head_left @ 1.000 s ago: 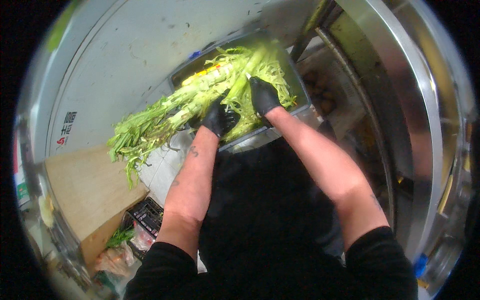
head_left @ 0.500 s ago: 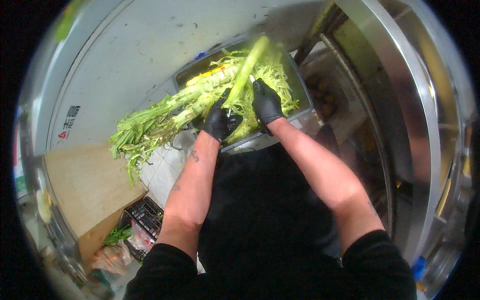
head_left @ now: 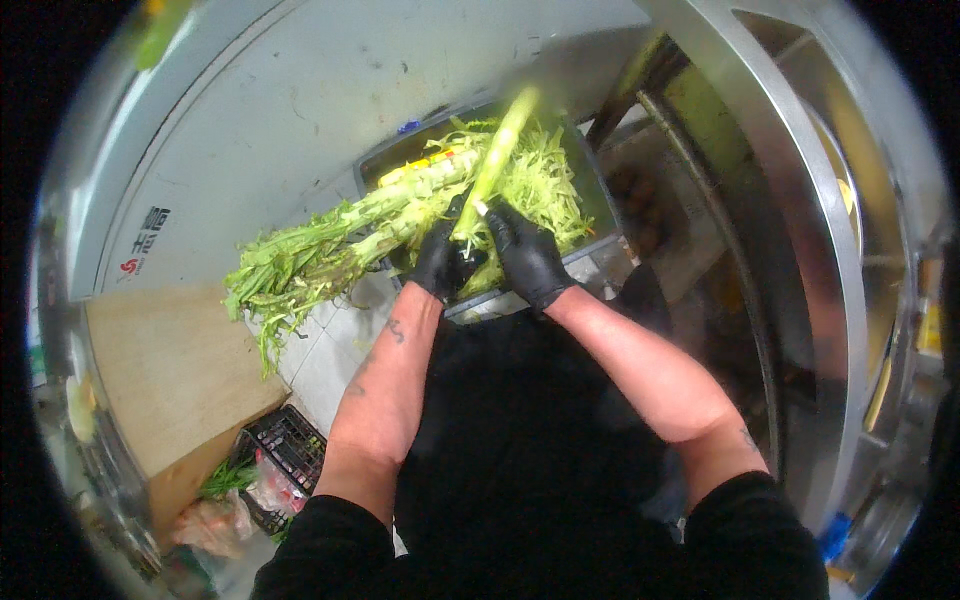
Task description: The person peels the outer layers of a long green vegetable using a knife, then cuts the vegetable into smaller pieces. The person wears black gloves and works over a metal tray in a commercial kitchen.
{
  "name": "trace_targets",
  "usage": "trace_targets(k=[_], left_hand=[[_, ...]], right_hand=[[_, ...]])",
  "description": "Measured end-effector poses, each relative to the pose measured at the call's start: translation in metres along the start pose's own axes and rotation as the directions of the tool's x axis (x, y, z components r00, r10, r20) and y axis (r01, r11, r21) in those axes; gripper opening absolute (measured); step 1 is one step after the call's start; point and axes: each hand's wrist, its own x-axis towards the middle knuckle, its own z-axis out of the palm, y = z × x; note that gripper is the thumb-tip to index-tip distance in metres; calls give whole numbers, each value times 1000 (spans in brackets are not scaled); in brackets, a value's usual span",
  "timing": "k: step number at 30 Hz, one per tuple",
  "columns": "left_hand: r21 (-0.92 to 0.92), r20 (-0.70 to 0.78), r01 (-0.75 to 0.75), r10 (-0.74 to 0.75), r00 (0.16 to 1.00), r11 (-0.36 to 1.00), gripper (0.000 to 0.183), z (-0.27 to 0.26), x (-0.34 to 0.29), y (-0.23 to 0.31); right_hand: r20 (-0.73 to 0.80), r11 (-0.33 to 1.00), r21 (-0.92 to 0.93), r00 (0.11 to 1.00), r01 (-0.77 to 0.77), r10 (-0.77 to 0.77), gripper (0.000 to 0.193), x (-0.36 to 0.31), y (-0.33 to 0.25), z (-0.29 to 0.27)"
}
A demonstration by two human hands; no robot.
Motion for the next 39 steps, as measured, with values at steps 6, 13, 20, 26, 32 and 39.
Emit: trace_targets(k=[6, 13, 20, 26, 32, 39], left_hand=[[0, 200, -21, 20, 980, 1000, 41, -5, -10, 6], [531, 160, -307, 263, 952, 790, 57, 4, -23, 12], [357, 140, -303, 270, 953, 884, 55, 15, -21, 19], [571, 198, -444, 409, 891, 690, 51, 22, -23, 20], [529, 219, -407, 343, 913, 745, 48, 9, -26, 27], [473, 137, -381, 360, 923, 795, 50, 6, -18, 36]], right_hand=[[-9, 879, 412, 964, -239, 266, 46, 56, -7, -26], [212, 611, 707, 931, -356, 297, 45, 82, -36, -45], [-32, 731, 675, 986, -100, 164, 40, 74, -45, -34], [-61, 980, 198, 997, -33, 46, 48, 73, -25, -21], [-124, 988, -136, 988, 74, -91, 42, 128, -13, -43], [85, 972, -228, 996, 58, -39, 38, 29, -25, 6]])
